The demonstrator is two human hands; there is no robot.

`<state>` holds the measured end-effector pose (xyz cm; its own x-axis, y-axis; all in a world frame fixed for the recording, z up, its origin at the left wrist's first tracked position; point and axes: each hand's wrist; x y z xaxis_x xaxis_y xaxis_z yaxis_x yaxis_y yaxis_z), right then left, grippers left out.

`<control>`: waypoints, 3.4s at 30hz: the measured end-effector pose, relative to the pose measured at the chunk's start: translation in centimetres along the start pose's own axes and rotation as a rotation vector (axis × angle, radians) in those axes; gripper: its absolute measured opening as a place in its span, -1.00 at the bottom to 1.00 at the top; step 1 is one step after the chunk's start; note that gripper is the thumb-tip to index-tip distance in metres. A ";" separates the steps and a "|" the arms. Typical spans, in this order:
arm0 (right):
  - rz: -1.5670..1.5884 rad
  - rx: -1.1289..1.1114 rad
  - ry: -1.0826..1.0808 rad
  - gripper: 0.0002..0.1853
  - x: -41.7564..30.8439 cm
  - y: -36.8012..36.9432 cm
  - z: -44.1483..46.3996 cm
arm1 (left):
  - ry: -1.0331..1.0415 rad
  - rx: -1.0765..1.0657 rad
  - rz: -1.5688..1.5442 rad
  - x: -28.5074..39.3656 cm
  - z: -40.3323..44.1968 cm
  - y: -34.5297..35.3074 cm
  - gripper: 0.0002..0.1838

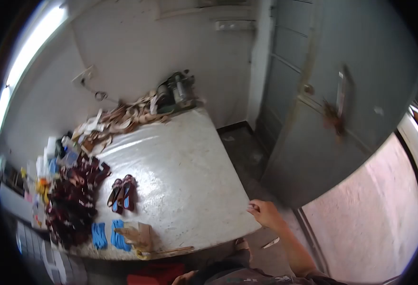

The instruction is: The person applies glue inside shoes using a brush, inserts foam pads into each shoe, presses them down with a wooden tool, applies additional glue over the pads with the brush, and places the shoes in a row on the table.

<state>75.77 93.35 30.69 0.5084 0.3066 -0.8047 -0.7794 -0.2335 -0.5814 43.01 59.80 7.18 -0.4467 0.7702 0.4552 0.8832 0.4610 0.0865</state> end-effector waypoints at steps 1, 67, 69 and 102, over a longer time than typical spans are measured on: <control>-0.074 -0.010 -0.061 -0.78 2.5 -0.6 1.1 | 0.002 0.012 -0.035 0.3 0.0 1.8 -0.25; -0.131 1.004 -0.677 -0.62 2.7 -19.8 117.5 | 0.254 0.403 -0.491 62.2 18.3 33.9 -0.31; -0.121 1.009 -0.677 -0.62 2.5 -19.8 117.3 | 0.256 0.406 -0.491 62.1 18.1 34.0 -0.31; 0.131 0.972 -0.353 -0.38 0.7 -20.1 116.4 | 0.305 0.450 -0.603 55.1 13.8 34.4 -0.32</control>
<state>49.16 205.70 55.77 0.3850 0.6212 -0.6826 -0.8590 0.5117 -0.0188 46.75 124.16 23.02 -0.7111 0.2088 0.6713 0.3320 0.9415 0.0588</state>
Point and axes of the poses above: each hand's wrist, its own z-axis towards the middle knuckle, its own y-axis out of the palm, x = y × z, and after that the axes turned 3 degrees about x, right-handed
